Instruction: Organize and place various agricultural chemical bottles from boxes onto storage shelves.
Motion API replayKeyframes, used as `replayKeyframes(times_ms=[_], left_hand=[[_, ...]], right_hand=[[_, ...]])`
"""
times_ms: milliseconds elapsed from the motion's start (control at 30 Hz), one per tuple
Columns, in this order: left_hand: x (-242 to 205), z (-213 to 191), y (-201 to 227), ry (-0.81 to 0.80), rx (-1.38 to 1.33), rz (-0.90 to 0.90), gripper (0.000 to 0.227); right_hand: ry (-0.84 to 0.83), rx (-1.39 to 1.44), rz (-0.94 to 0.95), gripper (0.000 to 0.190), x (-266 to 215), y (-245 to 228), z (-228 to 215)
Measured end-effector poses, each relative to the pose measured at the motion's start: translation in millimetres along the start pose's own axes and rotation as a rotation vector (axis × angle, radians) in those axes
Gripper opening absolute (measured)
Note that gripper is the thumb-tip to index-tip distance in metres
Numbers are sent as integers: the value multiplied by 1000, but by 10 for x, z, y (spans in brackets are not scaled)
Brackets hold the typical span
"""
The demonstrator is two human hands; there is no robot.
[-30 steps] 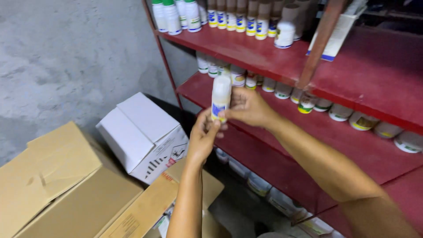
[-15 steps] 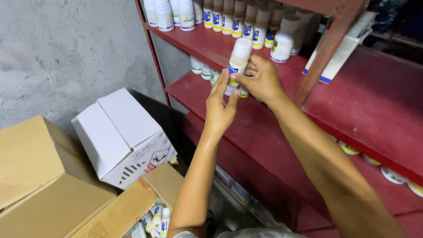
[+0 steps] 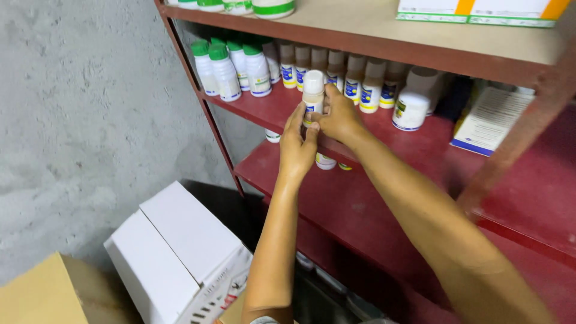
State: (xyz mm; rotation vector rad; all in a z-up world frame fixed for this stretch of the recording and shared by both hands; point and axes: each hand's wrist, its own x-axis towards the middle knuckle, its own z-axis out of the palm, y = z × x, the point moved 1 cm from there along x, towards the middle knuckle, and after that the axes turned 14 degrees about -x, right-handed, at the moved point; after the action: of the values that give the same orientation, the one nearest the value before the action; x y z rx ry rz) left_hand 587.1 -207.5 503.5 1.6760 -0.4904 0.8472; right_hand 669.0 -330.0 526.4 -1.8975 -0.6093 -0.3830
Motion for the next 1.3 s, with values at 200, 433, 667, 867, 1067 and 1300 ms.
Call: replayKeyframes(times_ms=[200,433,667,867,1067,1300], left_hand=[[358,-402,-503,-18,52,-36,50],[516,-676,-763,-41,98,-98,39],[438,-637,-736,-50,172,-16,31],[479,-617,-716,-62,263,-3,33],[536,-531,-829,-84,378,51,32],[481,-508,-960,-30,411,102,32]], right_hand=[[-37,-105,48,51,542,383,565],[-65,-65,7,51,459,0,547],[112,-361,154,40,433,71,552],[114,-175,4,28,476,359,631],[78,-172,-43,32,488,491,697],[72,-505,-196,41,309,56,651]])
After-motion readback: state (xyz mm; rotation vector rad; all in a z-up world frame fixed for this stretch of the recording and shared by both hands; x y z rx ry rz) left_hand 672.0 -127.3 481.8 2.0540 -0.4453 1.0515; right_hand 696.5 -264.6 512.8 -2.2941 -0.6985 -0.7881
